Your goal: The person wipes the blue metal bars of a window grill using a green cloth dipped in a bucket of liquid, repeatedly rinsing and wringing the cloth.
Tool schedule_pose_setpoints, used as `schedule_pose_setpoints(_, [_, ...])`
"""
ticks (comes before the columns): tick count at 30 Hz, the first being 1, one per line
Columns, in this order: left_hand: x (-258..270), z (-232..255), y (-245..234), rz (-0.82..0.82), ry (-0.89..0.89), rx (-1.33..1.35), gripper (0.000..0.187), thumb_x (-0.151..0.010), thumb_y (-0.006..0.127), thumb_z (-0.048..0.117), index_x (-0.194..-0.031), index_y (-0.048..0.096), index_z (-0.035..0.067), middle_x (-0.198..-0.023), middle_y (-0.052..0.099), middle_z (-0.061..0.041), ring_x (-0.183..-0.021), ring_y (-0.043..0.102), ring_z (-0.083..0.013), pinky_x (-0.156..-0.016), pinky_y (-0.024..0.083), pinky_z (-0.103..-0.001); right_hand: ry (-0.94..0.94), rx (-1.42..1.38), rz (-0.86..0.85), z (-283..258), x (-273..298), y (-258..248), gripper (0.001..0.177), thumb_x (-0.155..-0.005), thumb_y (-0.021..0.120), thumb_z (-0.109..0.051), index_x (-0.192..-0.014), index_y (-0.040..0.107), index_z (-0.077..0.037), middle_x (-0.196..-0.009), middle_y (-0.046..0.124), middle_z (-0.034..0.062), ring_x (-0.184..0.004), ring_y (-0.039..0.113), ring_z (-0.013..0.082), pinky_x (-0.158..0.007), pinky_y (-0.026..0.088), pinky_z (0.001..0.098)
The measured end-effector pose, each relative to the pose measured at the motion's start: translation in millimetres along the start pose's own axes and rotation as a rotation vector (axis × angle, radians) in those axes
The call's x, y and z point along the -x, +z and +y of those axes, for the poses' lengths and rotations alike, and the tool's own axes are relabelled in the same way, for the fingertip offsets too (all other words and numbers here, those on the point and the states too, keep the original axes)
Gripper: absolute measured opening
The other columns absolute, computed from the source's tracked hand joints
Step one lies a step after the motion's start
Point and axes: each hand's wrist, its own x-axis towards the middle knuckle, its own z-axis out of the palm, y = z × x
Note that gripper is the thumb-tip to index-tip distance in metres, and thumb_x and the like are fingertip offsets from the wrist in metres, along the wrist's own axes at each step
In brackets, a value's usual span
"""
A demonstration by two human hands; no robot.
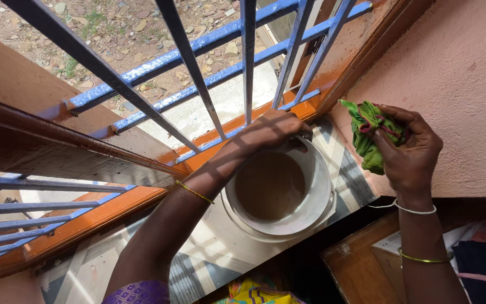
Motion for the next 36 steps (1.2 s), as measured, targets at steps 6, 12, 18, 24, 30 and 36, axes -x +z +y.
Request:
schedule_pose_setpoints(6, [-69.9,-14.7,19.5,0.213,-0.145,-0.123,0.028,-0.086,0.074,0.017,-0.114,0.076,0.016,-0.101,0.077,-0.011,-0.09,0.074,-0.0314,-0.076,0.059,-0.044,0.005,-0.018,-0.059,-58.4,-7.2,-9.4,0.03,-0.096,0.077,0.007,-0.116,0.057,0.0,-0.115,0.066,0.0099,-0.114,0.071,0.0157,-0.104,0.062,0.028])
schedule_pose_setpoints(12, [-79.7,-6.7,-3.8,0.273,-0.214,0.394,0.025,-0.086,0.075,0.013,-0.111,0.072,0.009,-0.1,0.078,-0.01,-0.09,0.078,-0.0266,-0.079,0.062,-0.038,0.152,0.476,-0.483,-46.1,-28.9,8.3,0.031,-0.081,0.082,-0.009,-0.106,0.066,-0.003,-0.1,0.071,0.0066,-0.094,0.073,0.0193,-0.086,0.059,0.0336])
schedule_pose_setpoints(18, [-51.9,25.3,-7.1,0.575,-0.003,0.338,0.041,-0.079,0.074,-0.001,-0.119,0.067,0.005,-0.116,0.071,-0.015,-0.11,0.071,-0.0319,-0.095,0.059,-0.039,0.01,1.001,-0.741,50.8,-23.9,31.3,0.033,-0.075,0.081,-0.011,-0.103,0.068,0.002,-0.102,0.066,0.0207,-0.098,0.068,0.0384,-0.083,0.055,0.0455])
schedule_pose_setpoints(24, [-34.8,31.4,1.0,0.438,-0.058,0.346,0.041,-0.08,0.074,0.0,-0.12,0.064,0.006,-0.112,0.07,-0.013,-0.104,0.071,-0.0306,-0.093,0.059,-0.038,0.168,1.237,-1.138,168.6,-16.0,76.1,0.032,-0.077,0.077,-0.014,-0.104,0.07,0.001,-0.101,0.069,0.0208,-0.096,0.07,0.0363,-0.084,0.057,0.0444])
schedule_pose_setpoints(30, [-31.0,30.0,-0.7,0.497,-0.014,0.267,0.042,-0.079,0.071,-0.002,-0.119,0.063,0.005,-0.111,0.07,-0.014,-0.103,0.071,-0.032,-0.09,0.058,-0.04,0.237,1.264,-1.406,228.7,-10.9,106.8,0.031,-0.079,0.073,-0.017,-0.105,0.072,0.001,-0.1,0.071,0.0208,-0.095,0.072,0.0342,-0.085,0.059,0.0432])
schedule_pose_setpoints(36, [-31.3,27.4,-0.1,0.495,0.007,0.33,0.045,-0.079,0.071,-0.003,-0.122,0.061,0.005,-0.111,0.069,-0.015,-0.104,0.07,-0.0329,-0.093,0.058,-0.041,0.28,1.318,-1.383,183.5,-37.5,75.8,0.032,-0.081,0.07,-0.019,-0.106,0.075,0.0,-0.098,0.074,0.0209,-0.093,0.075,0.032,-0.086,0.06,0.0421])
